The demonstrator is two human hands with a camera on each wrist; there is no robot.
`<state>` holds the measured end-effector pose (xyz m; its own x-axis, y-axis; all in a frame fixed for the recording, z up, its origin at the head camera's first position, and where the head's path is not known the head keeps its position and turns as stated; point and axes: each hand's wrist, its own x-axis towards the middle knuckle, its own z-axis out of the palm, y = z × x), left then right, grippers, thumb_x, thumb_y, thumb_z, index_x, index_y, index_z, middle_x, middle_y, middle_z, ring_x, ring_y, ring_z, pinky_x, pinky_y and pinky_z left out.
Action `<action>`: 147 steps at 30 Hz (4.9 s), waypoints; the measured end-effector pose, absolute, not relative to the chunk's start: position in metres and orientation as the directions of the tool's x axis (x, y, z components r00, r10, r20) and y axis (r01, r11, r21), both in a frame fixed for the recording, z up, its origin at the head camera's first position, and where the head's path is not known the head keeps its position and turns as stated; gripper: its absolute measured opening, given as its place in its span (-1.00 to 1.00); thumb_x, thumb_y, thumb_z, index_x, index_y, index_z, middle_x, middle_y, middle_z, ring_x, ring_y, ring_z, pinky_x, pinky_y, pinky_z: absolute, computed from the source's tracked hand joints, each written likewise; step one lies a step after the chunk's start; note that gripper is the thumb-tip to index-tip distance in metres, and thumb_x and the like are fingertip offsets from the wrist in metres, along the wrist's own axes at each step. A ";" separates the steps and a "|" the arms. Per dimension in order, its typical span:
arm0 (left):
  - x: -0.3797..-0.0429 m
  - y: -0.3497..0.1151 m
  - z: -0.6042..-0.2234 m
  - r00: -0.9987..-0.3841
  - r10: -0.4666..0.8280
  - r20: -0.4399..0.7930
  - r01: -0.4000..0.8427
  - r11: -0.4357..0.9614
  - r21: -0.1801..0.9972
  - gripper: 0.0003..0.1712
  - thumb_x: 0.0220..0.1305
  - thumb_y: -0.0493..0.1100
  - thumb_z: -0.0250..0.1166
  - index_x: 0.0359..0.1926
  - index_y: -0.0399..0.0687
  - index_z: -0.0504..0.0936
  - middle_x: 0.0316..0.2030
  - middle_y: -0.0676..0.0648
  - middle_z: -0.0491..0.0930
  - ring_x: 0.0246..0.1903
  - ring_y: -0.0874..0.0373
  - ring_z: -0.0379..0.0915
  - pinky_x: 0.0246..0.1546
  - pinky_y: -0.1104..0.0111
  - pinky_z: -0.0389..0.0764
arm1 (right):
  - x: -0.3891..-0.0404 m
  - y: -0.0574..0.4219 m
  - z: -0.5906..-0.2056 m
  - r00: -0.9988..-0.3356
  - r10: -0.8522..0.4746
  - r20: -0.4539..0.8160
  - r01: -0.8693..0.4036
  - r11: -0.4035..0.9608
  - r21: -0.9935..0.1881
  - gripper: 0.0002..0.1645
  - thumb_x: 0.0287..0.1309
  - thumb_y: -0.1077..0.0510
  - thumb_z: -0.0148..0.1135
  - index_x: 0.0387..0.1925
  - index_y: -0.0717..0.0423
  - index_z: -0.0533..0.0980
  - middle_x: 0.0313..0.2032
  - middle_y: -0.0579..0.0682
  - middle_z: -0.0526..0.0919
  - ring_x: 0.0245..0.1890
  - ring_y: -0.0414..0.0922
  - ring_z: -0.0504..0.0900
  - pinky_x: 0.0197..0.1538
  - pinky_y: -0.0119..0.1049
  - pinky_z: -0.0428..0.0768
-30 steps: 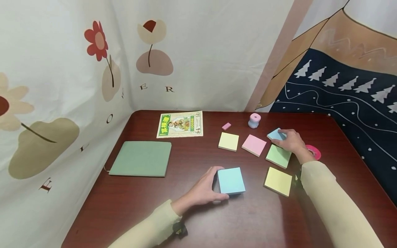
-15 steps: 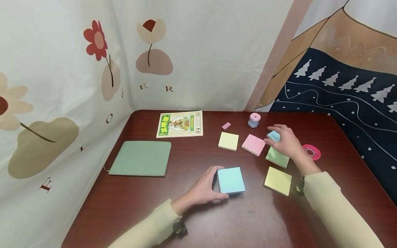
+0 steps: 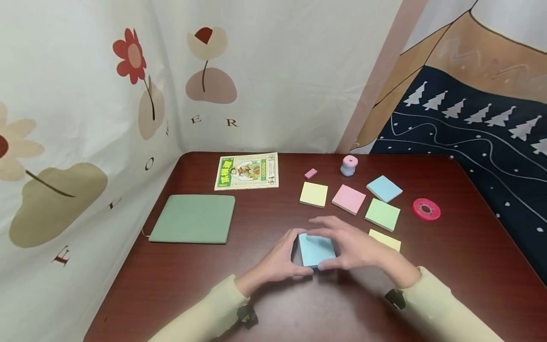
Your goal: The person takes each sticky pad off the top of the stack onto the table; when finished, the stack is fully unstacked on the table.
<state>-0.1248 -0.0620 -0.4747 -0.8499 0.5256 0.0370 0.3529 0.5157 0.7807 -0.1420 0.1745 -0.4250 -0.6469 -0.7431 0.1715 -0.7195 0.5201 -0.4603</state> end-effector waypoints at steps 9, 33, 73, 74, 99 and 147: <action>-0.123 -0.062 -0.474 -0.862 0.507 0.008 0.321 0.532 0.784 0.00 -0.13 0.02 0.60 0.30 -0.06 0.28 0.11 0.01 0.41 -0.04 0.13 0.39 -0.03 0.30 0.46 | -0.131 0.160 -0.435 -0.649 -0.753 0.109 -0.709 0.546 -0.446 -0.22 -0.12 0.03 0.55 0.23 -0.06 0.51 0.33 -0.07 0.36 0.27 -0.12 0.34 0.16 -0.18 0.46; -0.123 -0.060 -0.473 -0.867 0.499 0.013 0.329 0.553 0.765 -0.01 -0.19 -0.05 0.61 0.28 -0.08 0.31 0.10 0.01 0.44 0.08 0.14 0.37 0.17 0.19 0.40 | -0.168 0.223 -0.425 -0.836 -0.541 0.093 -0.509 0.701 -0.500 -0.31 -0.23 0.08 0.61 0.07 -0.05 0.61 0.15 0.10 0.49 0.07 0.08 0.46 -0.03 -0.02 0.55; -0.124 -0.062 -0.472 -0.861 0.509 0.007 0.335 0.557 0.760 0.04 -0.21 -0.06 0.62 0.31 -0.08 0.29 0.14 -0.01 0.41 0.04 0.14 0.38 0.10 0.22 0.44 | -0.139 0.163 -0.434 -0.646 -0.758 0.088 -0.725 0.574 -0.379 -0.09 -0.20 -0.12 0.59 0.25 0.01 0.49 0.27 0.03 0.42 0.23 -0.01 0.42 0.21 -0.04 0.43; -0.124 -0.061 -0.472 -0.861 0.509 0.004 0.333 0.558 0.760 0.05 -0.22 -0.06 0.62 0.32 -0.08 0.28 0.15 -0.01 0.41 0.04 0.13 0.38 0.09 0.23 0.44 | -0.138 0.162 -0.435 -0.644 -0.760 0.093 -0.729 0.572 -0.376 -0.10 -0.22 -0.08 0.61 0.24 0.02 0.49 0.26 0.03 0.43 0.22 -0.01 0.43 0.21 -0.04 0.43; -0.124 -0.060 -0.474 -0.857 0.515 0.019 0.345 0.546 0.763 0.03 -0.24 -0.15 0.63 0.29 -0.13 0.32 0.14 -0.04 0.43 0.12 0.11 0.37 0.21 0.19 0.38 | -0.134 0.196 -0.418 -0.767 -0.635 0.089 -0.609 0.679 -0.409 -0.24 -0.15 -0.05 0.57 0.18 -0.04 0.55 0.16 -0.05 0.48 0.12 -0.08 0.45 0.06 -0.12 0.54; -0.126 -0.059 -0.473 -0.861 0.509 0.017 0.336 0.544 0.769 -0.01 -0.22 -0.16 0.63 0.28 -0.12 0.33 0.12 -0.02 0.43 0.09 0.12 0.37 0.20 0.20 0.39 | -0.116 0.284 -0.421 -0.904 -0.387 0.180 -0.427 0.811 -0.400 -0.31 -0.09 0.12 0.55 0.14 0.17 0.55 0.13 0.20 0.48 0.13 0.19 0.41 0.01 0.20 0.52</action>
